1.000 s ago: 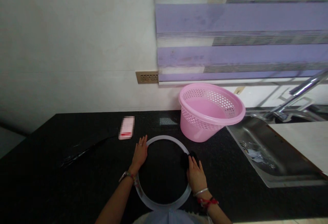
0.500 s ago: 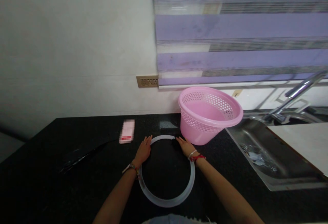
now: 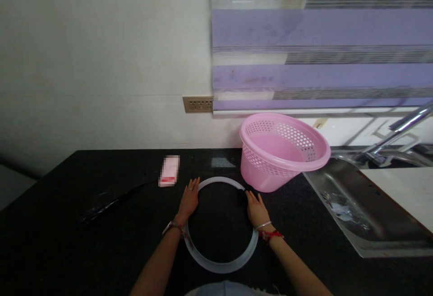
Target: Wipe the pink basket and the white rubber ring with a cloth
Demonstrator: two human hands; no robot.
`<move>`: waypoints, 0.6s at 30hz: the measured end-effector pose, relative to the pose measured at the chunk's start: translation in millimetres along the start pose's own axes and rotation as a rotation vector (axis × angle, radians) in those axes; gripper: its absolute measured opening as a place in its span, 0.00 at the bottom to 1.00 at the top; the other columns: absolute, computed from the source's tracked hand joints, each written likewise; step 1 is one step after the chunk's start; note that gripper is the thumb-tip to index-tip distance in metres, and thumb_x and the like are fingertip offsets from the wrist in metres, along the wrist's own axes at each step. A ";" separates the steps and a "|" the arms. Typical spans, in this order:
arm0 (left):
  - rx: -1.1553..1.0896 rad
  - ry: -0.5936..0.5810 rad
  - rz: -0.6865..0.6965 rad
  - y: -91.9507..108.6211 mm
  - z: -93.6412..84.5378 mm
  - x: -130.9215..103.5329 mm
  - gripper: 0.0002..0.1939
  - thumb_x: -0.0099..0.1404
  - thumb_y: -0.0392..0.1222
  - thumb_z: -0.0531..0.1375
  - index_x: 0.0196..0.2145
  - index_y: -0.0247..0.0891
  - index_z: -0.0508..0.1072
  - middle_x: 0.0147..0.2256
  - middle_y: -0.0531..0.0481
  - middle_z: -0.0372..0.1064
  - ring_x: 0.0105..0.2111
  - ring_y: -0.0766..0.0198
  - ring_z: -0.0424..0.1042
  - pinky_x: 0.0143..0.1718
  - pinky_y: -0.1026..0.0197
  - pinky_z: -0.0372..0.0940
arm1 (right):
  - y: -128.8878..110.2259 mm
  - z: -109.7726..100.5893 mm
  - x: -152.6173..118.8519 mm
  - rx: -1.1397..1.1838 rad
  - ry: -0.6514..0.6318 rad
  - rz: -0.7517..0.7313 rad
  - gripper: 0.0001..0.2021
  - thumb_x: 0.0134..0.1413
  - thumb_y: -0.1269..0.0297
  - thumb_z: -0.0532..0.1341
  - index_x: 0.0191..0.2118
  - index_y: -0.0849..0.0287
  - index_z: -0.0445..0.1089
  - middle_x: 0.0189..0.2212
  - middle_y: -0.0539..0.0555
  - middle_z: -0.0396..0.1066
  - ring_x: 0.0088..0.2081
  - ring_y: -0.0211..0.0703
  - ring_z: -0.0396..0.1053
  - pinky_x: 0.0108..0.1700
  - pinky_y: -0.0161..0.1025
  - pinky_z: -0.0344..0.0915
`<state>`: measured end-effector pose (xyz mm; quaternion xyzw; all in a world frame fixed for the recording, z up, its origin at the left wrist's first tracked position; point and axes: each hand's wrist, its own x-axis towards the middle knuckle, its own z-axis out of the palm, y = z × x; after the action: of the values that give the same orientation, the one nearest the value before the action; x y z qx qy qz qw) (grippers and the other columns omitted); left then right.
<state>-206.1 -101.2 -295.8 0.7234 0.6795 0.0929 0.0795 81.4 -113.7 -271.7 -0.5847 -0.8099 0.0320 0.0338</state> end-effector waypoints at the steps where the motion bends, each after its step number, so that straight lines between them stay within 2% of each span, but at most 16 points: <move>1: -0.001 -0.001 -0.009 0.7 -0.4 -1.3 0.30 0.61 0.27 0.42 0.61 0.36 0.43 0.60 0.41 0.47 0.61 0.57 0.41 0.56 0.49 0.50 | -1.2 0.4 -8.3 -0.012 0.000 0.024 0.26 0.50 0.80 0.44 0.56 0.73 0.57 0.53 0.63 0.60 0.56 0.44 0.55 0.59 0.47 0.47; 6: 0.024 0.016 -0.052 4.1 -0.9 -10.8 0.31 0.61 0.27 0.42 0.61 0.36 0.42 0.61 0.41 0.46 0.61 0.57 0.40 0.56 0.50 0.50 | -12.3 4.5 -45.6 -0.076 0.021 0.096 0.24 0.50 0.78 0.44 0.54 0.73 0.60 0.50 0.64 0.63 0.54 0.47 0.58 0.58 0.49 0.49; 10: 0.071 0.057 -0.081 5.7 0.4 -20.6 0.29 0.62 0.29 0.42 0.61 0.35 0.44 0.60 0.41 0.48 0.61 0.55 0.43 0.55 0.50 0.51 | -18.5 7.4 -56.5 -0.090 0.027 0.126 0.25 0.50 0.78 0.44 0.54 0.73 0.60 0.49 0.64 0.64 0.54 0.49 0.59 0.58 0.49 0.50; 14: 0.155 0.078 -0.132 8.2 -1.3 -25.7 0.30 0.61 0.30 0.43 0.61 0.37 0.45 0.59 0.41 0.51 0.60 0.55 0.46 0.55 0.47 0.52 | -14.2 4.1 -40.0 -0.063 -0.015 0.095 0.25 0.50 0.79 0.43 0.56 0.75 0.58 0.51 0.64 0.62 0.55 0.47 0.57 0.58 0.48 0.50; 18: 0.171 0.063 -0.127 15.1 -11.8 -13.8 0.34 0.59 0.29 0.47 0.62 0.38 0.42 0.60 0.41 0.48 0.60 0.53 0.45 0.55 0.47 0.51 | -4.8 -4.1 -6.1 -0.014 -0.052 -0.002 0.27 0.49 0.81 0.43 0.56 0.72 0.57 0.52 0.63 0.61 0.56 0.44 0.55 0.58 0.45 0.49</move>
<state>-195.2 -116.1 -281.1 0.6797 0.7316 0.0517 0.0018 79.2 -120.9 -267.4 -0.5831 -0.8113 0.0412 0.0087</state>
